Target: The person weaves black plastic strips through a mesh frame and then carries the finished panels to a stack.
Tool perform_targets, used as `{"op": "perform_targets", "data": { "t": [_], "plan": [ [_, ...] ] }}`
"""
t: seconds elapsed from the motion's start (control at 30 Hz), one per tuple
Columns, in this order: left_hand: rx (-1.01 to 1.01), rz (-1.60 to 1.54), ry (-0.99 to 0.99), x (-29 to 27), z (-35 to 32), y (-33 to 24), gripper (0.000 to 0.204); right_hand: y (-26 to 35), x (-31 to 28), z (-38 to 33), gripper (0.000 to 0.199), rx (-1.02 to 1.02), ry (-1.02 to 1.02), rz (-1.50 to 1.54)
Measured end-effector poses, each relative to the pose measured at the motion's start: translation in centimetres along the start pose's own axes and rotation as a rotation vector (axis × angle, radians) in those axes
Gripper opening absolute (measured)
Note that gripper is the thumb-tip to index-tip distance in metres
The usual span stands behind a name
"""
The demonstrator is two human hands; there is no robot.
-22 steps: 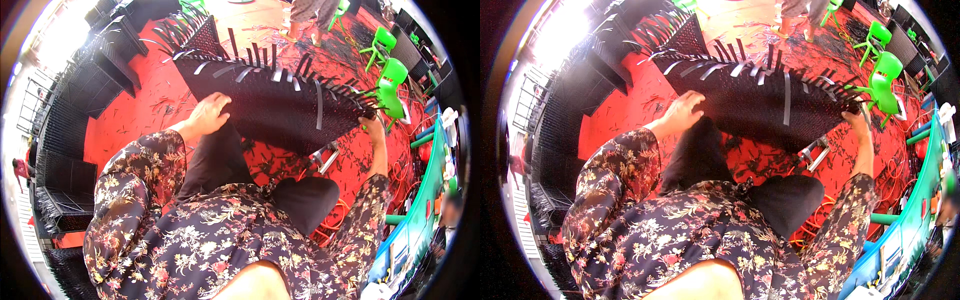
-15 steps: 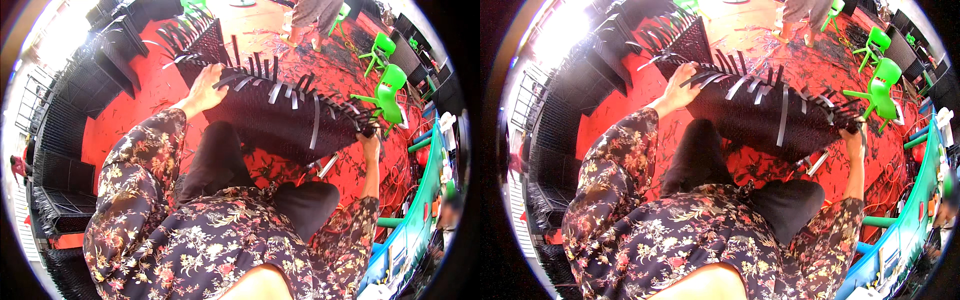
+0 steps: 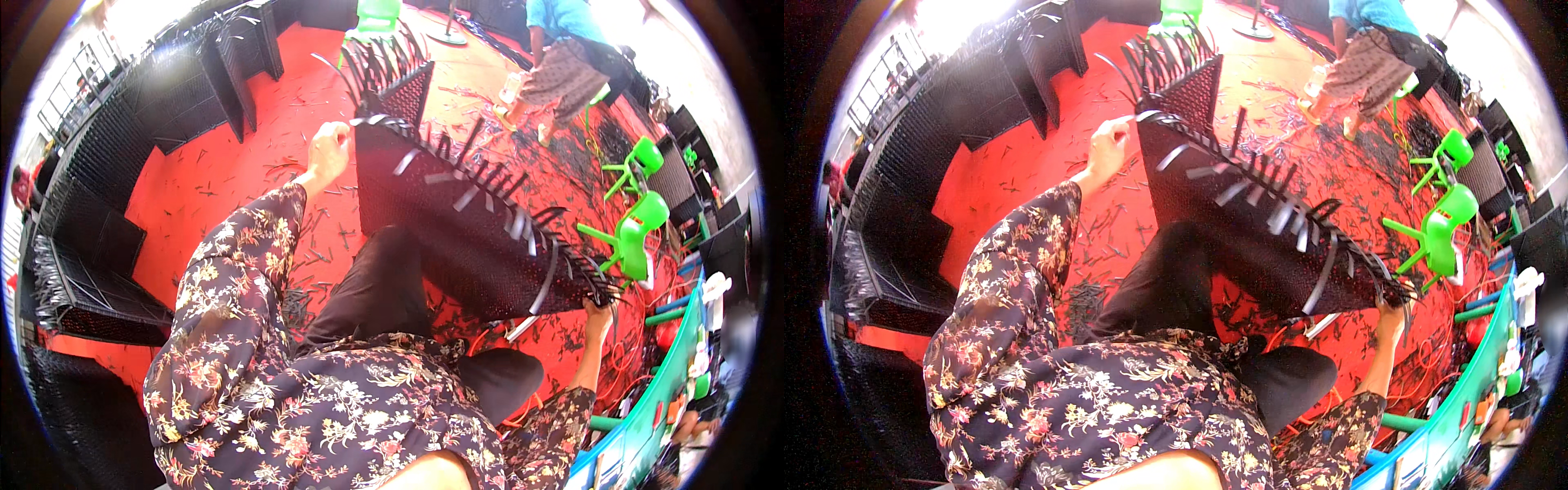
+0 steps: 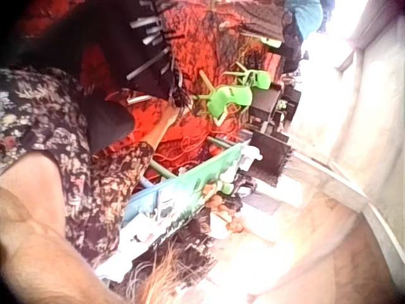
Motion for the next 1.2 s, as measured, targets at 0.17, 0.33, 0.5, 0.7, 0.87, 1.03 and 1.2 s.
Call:
{"op": "perform_targets", "data": {
  "t": [0.17, 0.33, 0.5, 0.7, 0.87, 1.03, 1.2],
  "plan": [
    [-0.158, -0.167, 0.029, 0.7, 1.9, -0.8, 0.024, -4.9, -3.3, -0.2, 0.042, 0.200, 0.036, -0.019],
    [-0.115, -0.167, 0.137, 0.6, 3.6, -4.6, 0.022, -7.2, -4.7, 0.8, 0.034, 0.278, 0.086, 0.009],
    [-0.128, -0.258, 0.222, 1.2, 4.4, -5.4, 0.027, -2.6, -4.8, 1.3, 0.023, 0.264, 0.164, 0.046],
    [-0.167, -0.402, 0.292, 1.9, 5.8, -5.2, 0.016, -2.2, -6.5, 1.4, 0.016, 0.312, -0.021, 0.163],
    [-0.133, -0.423, 0.330, 2.3, 6.5, -5.1, 0.016, -2.5, -7.2, 1.7, 0.013, 0.358, -0.034, 0.154],
    [-0.128, -0.521, 0.370, 2.9, 6.8, -5.0, 0.015, -0.6, -6.8, 1.8, 0.014, 0.445, -0.082, 0.214],
    [-0.122, -0.428, 0.401, 3.6, 7.7, -5.8, 0.013, -0.4, -6.9, 2.8, 0.014, 0.406, -0.018, 0.242]
  ]
}}
Point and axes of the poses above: each hand's wrist, its own z-axis towards the middle knuckle, its own x-axis out of the palm, y = z × x, the point moved 10 cm from there along z, towards the middle knuckle, and after that the axes turned 1 degree about -z, right-handed, at the moved point
